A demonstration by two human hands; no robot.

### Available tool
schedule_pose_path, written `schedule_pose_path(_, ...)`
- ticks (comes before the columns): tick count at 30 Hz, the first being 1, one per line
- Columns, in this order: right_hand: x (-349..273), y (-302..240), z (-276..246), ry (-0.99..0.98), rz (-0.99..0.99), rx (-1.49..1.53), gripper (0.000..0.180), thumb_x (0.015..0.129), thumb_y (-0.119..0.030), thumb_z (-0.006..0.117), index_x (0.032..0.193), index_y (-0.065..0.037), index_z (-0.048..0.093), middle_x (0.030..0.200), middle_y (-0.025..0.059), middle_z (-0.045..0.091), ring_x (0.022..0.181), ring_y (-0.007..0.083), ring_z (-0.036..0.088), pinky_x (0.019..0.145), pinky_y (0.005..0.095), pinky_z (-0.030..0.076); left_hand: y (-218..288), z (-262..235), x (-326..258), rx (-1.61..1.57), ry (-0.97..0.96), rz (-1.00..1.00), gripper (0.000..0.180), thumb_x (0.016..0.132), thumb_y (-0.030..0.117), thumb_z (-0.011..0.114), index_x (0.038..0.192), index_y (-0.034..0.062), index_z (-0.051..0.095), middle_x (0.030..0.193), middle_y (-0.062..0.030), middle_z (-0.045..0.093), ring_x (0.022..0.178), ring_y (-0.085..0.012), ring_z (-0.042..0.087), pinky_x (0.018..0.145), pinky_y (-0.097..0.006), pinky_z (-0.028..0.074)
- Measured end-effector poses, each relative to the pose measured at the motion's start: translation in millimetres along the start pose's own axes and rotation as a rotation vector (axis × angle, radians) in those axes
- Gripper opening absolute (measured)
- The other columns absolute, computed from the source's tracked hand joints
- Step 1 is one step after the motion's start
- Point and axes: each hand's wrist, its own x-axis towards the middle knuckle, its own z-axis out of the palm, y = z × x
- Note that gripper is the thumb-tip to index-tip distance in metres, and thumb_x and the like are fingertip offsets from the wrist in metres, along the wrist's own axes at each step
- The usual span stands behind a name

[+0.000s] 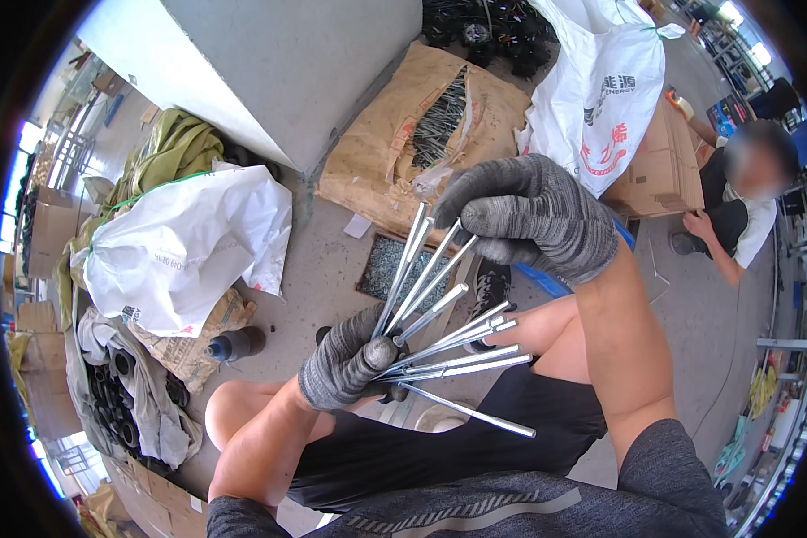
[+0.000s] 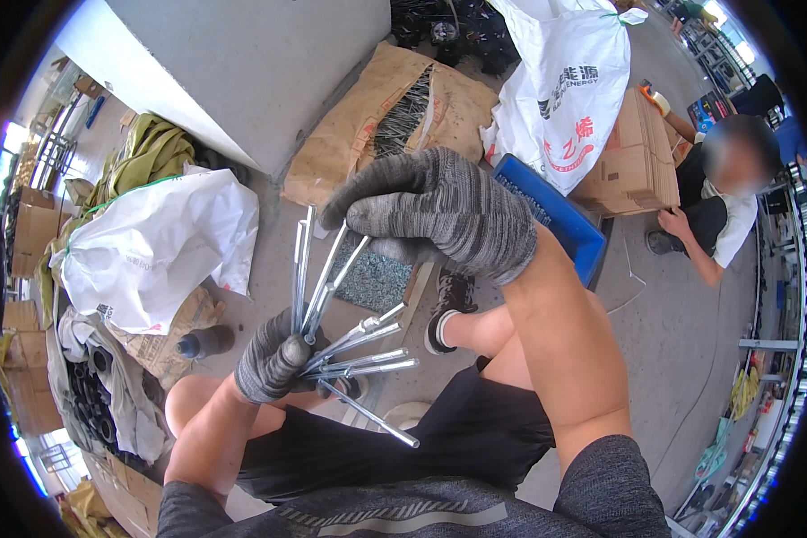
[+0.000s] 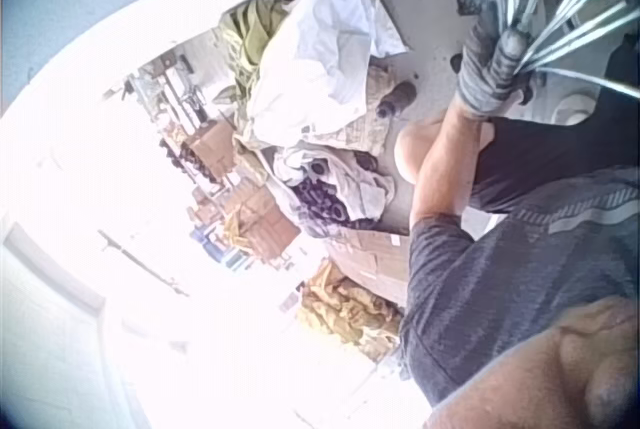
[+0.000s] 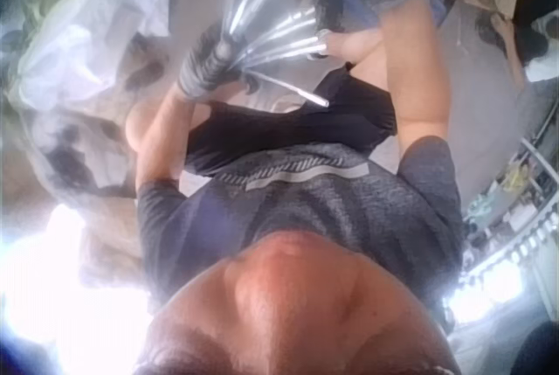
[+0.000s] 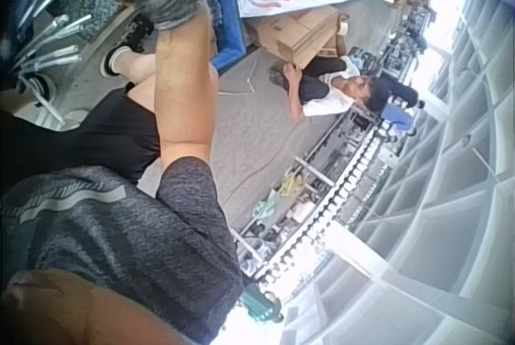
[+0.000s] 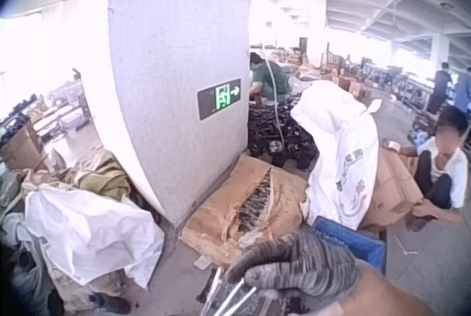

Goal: Sorting and counting long metal rods from a large white bag and placing them into a blue plastic crate.

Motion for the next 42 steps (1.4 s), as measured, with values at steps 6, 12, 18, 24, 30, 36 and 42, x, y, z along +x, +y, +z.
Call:
schedule_pose_path(6, 4.4, 13.6, 4.3, 0.002, 0.175, 0.31, 0.026, 0.085, -0.016, 0.067, 0.105, 0.0, 0.071, 0.08, 0.0044, 0.068, 0.061, 0.0066, 0.06, 0.05, 0.0173, 0.048, 0.8, -4.0, -0.7, 0.04, -0.036, -0.053, 0.049, 0.099, 0.048, 0.059, 0.112, 0.0012, 0.054, 0.079, -0.0066, 0.064, 0.06, -0.0129, 0.06, 0.054, -0.026, 0.046)
schedule_pose_path(12, 7.0, 34.4, 2.1, -0.107, 0.222, 0.565, 0.038, 0.077, -0.014, 0.071, 0.108, 0.007, 0.063, 0.086, 0.009, 0.068, 0.065, 0.0112, 0.066, 0.052, 0.0205, 0.055, -9.0, -3.6, -2.4, 0.024, -0.054, -0.07, 0.044, 0.101, 0.044, 0.057, 0.111, 0.0012, 0.057, 0.079, -0.0044, 0.063, 0.063, -0.0104, 0.06, 0.055, -0.025, 0.046)
schedule_pose_path(18, 7.4, 28.9, -0.2, -0.082, 0.243, 0.484, 0.038, 0.082, -0.019, 0.07, 0.108, 0.008, 0.063, 0.089, 0.0097, 0.068, 0.073, 0.0129, 0.069, 0.06, 0.0235, 0.059, -3.4, -6.0, -2.6, 0.051, -0.07, -0.104, 0.061, 0.098, 0.05, 0.058, 0.126, -0.0038, 0.053, 0.09, -0.0151, 0.07, 0.072, -0.0221, 0.07, 0.059, -0.031, 0.054)
schedule_pose_path(24, -0.5, 4.7, 1.2, 0.032, 0.065, 0.088, 0.022, 0.098, -0.018, 0.057, 0.109, -0.005, 0.069, 0.093, 0.0021, 0.068, 0.075, 0.0077, 0.064, 0.055, 0.0163, 0.046, 2.8, -1.0, -2.7, 0.071, -0.014, -0.123, 0.06, 0.098, 0.058, 0.053, 0.108, -0.0012, 0.058, 0.081, -0.0146, 0.07, 0.062, -0.0196, 0.067, 0.052, -0.028, 0.048)
schedule_pose_path(30, 2.6, 3.4, -0.8, 0.086, -0.01, 0.035, 0.019, 0.097, -0.011, 0.059, 0.115, -0.005, 0.065, 0.096, 0.0034, 0.069, 0.084, 0.0105, 0.065, 0.067, 0.0244, 0.053, 0.3, -1.0, -4.9, 0.041, 0.023, -0.163, 0.067, 0.094, 0.066, 0.052, 0.101, -0.001, 0.059, 0.082, -0.0176, 0.071, 0.062, -0.0213, 0.069, 0.051, -0.03, 0.052)
schedule_pose_path(36, 2.5, 3.3, 7.2, 0.092, 0.002, 0.029, 0.018, 0.094, -0.01, 0.065, 0.111, -0.004, 0.067, 0.088, 0.0022, 0.068, 0.076, 0.0094, 0.06, 0.063, 0.0236, 0.046, -9.9, -8.6, -4.2, -0.003, -0.045, -0.139, 0.059, 0.099, 0.059, 0.052, 0.106, 0.0014, 0.063, 0.077, -0.0077, 0.066, 0.06, -0.0139, 0.061, 0.052, -0.027, 0.046)
schedule_pose_path(42, 1.6, -0.7, 17.6, 0.145, 0.068, 0.153, 0.014, 0.09, -0.01, 0.07, 0.103, -0.003, 0.071, 0.074, 0.0015, 0.064, 0.051, 0.0038, 0.05, 0.04, 0.0172, 0.032, -1.1, -3.3, -3.0, 0.151, -0.08, -0.091, 0.065, 0.093, 0.063, 0.059, 0.112, 0.0002, 0.063, 0.087, -0.0122, 0.073, 0.066, -0.0189, 0.07, 0.059, -0.03, 0.055)
